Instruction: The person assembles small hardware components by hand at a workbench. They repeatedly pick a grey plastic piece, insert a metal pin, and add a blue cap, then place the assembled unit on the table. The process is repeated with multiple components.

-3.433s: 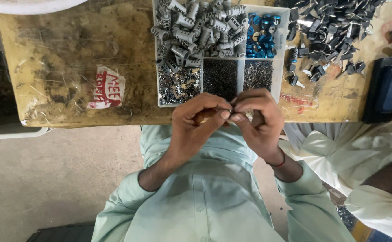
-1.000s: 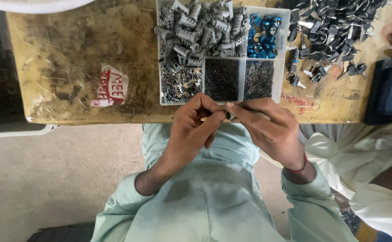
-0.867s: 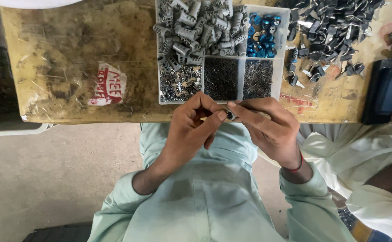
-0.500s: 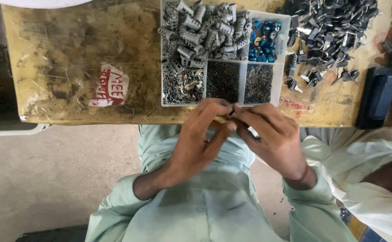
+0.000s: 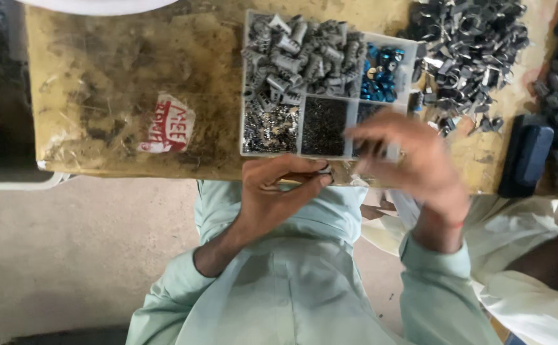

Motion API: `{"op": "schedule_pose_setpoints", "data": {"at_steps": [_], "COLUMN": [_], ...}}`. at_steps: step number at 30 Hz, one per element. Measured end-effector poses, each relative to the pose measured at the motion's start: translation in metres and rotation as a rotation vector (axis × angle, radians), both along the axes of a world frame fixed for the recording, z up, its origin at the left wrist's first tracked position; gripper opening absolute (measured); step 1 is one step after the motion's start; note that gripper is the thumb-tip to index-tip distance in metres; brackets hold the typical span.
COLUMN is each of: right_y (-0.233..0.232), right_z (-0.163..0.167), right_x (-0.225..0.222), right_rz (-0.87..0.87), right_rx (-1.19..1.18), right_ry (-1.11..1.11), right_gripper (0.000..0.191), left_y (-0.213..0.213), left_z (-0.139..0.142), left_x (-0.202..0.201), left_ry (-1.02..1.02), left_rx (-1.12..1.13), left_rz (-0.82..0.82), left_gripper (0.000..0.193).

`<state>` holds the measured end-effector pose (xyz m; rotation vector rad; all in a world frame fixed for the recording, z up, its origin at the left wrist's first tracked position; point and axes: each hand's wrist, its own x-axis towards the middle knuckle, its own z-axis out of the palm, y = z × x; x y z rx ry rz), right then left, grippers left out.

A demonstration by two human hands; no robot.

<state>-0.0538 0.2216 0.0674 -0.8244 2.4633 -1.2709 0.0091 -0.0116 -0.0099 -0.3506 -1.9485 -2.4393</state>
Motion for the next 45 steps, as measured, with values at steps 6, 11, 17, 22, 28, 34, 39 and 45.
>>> {"op": "schedule_pose_setpoints", "data": {"at_steps": [6,11,17,22,28,34,39,45], "right_y": [-0.027,-0.011,-0.001,0.006,0.009,0.013,0.015,0.004], "right_z": [-0.019,-0.016,-0.014,-0.018,-0.02,-0.02,-0.022,-0.026], "right_x": [0.046,0.053,0.056,0.056,0.057,0.055,0.047,0.046], "right_rz": [-0.184,-0.221,-0.226,-0.214,-0.2,-0.209,-0.169,-0.18], "right_rx": [0.074,0.128,0.108,0.062,0.07,0.044,-0.053,-0.003], "right_ry": [0.167,0.253,0.254,0.212,0.237,0.197,0.046,0.096], "right_gripper": [0.033,0.035,0.037,0.036,0.035,0.033,0.031,0.031], "left_y": [0.004,0.004,0.008,0.014,0.014,0.015,0.009,0.003], "left_z": [0.012,0.023,0.026,0.032,0.036,0.039,0.033,0.031], "left_x": [-0.008,-0.013,-0.016,-0.015,-0.021,-0.023,-0.033,-0.034], "left_ry": [-0.043,0.203,0.078,0.013,-0.114,-0.076,-0.531,-0.603], "left_rx": [-0.107,-0.299,-0.313,-0.333,-0.322,-0.329,0.085,0.044], "left_rz": [0.027,-0.034,-0.135,-0.112,-0.215,-0.26,-0.453,-0.413], "left_gripper": [0.02,0.018,0.013,0.011,0.008,0.008,0.011,0.013]}}
